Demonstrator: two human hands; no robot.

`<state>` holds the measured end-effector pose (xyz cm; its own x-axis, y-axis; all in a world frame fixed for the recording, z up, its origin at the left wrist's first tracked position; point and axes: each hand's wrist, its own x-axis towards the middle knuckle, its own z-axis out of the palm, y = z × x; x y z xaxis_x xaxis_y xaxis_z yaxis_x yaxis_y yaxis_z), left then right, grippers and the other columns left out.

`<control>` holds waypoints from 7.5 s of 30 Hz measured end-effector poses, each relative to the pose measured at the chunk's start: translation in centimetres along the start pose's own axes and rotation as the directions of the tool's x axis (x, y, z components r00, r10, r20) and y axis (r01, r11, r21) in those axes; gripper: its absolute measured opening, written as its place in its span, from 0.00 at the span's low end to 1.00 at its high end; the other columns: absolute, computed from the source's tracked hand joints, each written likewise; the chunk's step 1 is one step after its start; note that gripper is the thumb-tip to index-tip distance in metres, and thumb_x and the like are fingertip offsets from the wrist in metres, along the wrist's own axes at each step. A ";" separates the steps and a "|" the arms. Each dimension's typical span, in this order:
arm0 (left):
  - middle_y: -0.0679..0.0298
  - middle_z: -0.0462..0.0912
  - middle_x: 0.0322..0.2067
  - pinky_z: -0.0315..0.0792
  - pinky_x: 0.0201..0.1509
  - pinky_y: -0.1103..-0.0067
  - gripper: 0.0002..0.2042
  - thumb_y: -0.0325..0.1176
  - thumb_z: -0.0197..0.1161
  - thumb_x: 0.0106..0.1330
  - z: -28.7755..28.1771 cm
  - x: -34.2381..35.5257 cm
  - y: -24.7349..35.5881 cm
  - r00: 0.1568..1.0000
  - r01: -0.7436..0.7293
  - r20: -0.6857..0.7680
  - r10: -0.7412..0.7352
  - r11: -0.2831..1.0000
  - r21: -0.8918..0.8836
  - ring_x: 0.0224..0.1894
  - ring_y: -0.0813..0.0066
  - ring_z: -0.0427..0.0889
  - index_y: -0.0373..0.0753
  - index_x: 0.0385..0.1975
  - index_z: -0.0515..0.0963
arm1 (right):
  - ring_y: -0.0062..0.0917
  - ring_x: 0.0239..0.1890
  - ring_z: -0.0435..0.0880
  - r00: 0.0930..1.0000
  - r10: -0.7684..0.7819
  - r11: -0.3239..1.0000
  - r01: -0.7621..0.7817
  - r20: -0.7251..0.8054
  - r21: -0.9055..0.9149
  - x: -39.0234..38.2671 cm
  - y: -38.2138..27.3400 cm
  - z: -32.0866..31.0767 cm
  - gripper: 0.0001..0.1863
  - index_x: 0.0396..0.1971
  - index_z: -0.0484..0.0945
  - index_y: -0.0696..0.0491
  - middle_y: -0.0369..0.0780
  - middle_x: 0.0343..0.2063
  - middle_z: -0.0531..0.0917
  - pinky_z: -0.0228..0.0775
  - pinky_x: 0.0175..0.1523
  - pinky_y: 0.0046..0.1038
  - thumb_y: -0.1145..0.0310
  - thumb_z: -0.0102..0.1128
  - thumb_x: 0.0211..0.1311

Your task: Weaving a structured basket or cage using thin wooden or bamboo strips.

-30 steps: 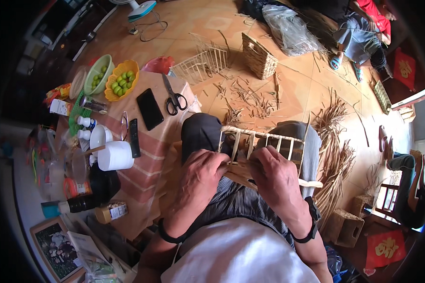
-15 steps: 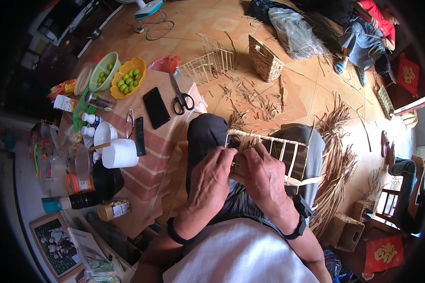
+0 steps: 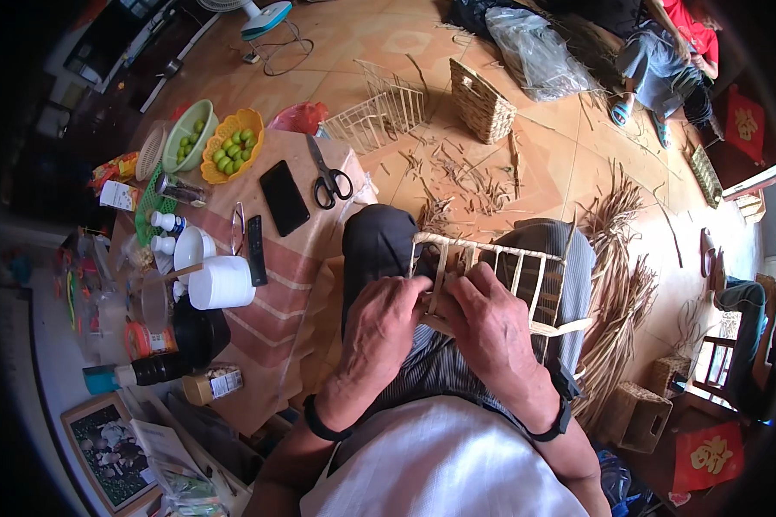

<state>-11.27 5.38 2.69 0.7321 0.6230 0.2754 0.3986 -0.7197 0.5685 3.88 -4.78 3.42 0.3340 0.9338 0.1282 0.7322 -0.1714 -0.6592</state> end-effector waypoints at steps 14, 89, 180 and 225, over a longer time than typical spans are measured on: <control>0.57 0.82 0.46 0.77 0.60 0.63 0.13 0.20 0.68 0.64 -2.0 -1.1 0.4 0.968 0.010 0.249 0.015 0.995 -0.101 0.53 0.56 0.83 0.36 0.47 0.79 | 0.37 0.40 0.80 0.986 -0.157 0.983 0.162 0.061 -0.085 -2.9 1.5 -1.9 0.17 0.49 0.82 0.54 0.40 0.34 0.79 0.78 0.44 0.38 0.70 0.68 0.59; 0.56 0.80 0.48 0.76 0.56 0.62 0.37 0.28 0.77 0.55 0.1 -1.4 1.2 0.955 -0.185 0.246 0.163 0.980 0.071 0.50 0.55 0.80 0.38 0.68 0.72 | 0.26 0.46 0.91 0.919 0.360 0.240 -0.259 0.163 0.935 2.0 3.8 -2.8 0.12 0.52 0.79 0.59 0.41 0.41 0.88 0.84 0.55 0.31 0.65 0.62 0.81; 0.54 0.89 0.35 0.82 0.43 0.62 0.18 0.12 0.61 0.57 2.3 -0.2 0.9 0.948 -0.219 0.229 0.221 0.975 -0.033 0.36 0.51 0.89 0.39 0.45 0.84 | 0.10 0.15 0.61 0.815 0.574 -0.218 0.243 -0.078 0.945 -20.5 19.9 -6.4 0.11 0.46 0.84 0.47 0.28 0.24 0.78 0.54 0.21 0.16 0.56 0.60 0.81; 0.55 0.84 0.33 0.79 0.39 0.64 0.12 0.36 0.70 0.72 4.3 0.7 2.9 0.928 -0.289 0.302 0.218 0.934 0.212 0.33 0.54 0.84 0.36 0.44 0.77 | 0.26 0.26 0.81 0.182 0.977 0.215 -0.817 -0.115 0.535 -25.1 55.4 12.6 0.16 0.38 0.83 0.62 0.42 0.25 0.83 0.78 0.34 0.32 0.60 0.67 0.72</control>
<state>-7.20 2.40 1.23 0.9332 0.3285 0.1454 0.2780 -0.9168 0.2867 28.57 -33.73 -45.65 0.8439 -0.0335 -0.5355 -0.4330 -0.6317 -0.6430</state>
